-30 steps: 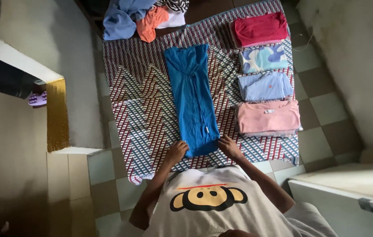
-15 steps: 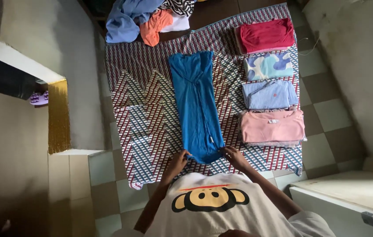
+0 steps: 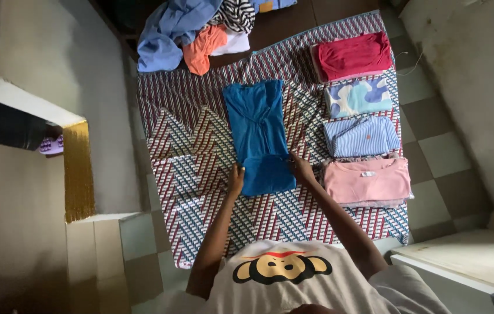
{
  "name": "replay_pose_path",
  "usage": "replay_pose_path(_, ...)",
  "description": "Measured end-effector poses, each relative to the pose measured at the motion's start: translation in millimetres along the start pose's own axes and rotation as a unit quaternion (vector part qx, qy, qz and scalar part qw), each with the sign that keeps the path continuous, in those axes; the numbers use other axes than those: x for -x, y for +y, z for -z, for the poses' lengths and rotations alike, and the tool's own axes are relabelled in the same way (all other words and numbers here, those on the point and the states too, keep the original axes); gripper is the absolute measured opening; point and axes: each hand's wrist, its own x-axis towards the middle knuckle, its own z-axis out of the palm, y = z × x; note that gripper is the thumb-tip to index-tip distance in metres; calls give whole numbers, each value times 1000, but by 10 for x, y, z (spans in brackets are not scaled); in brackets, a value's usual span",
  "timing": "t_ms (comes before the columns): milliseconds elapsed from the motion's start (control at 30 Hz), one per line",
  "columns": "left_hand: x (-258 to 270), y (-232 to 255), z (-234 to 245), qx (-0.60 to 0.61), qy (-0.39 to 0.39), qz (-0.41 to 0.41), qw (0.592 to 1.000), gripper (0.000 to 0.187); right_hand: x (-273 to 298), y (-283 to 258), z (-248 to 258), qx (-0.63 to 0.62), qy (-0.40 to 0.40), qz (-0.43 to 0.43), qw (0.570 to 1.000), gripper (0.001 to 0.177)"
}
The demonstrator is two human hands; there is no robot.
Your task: Folding various t-shirts on a flat surface and stacking them.
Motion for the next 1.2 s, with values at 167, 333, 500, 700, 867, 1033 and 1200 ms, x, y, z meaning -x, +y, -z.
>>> replay_pose_path(167,-275,193,19,-81,32,25,996,50,-403,357,-286,112,-73,-103,986,30)
replay_pose_path(333,-102,159,45,-84,29,29,996,55,-292,249,-281,84,-74,-123,986,43)
replay_pose_path(500,263,936,151,-225,-8,-35,974,69,90,-712,-81,215,29,18,976,58)
replay_pose_path(700,422,542,-366,-451,-53,-134,881,69,219,-813,-562,348,-65,122,927,68)
replay_pose_path(867,332,553,-227,-409,-58,-137,900,72,103,-944,-438,243,-87,84,963,72)
replay_pose_path(1033,362,565,-57,-370,-36,-132,919,87,113,-961,-315,289,-62,67,953,79)
replay_pose_path(1200,333,592,-44,-385,-40,-100,917,95,120,-960,-258,333,-28,8,942,82)
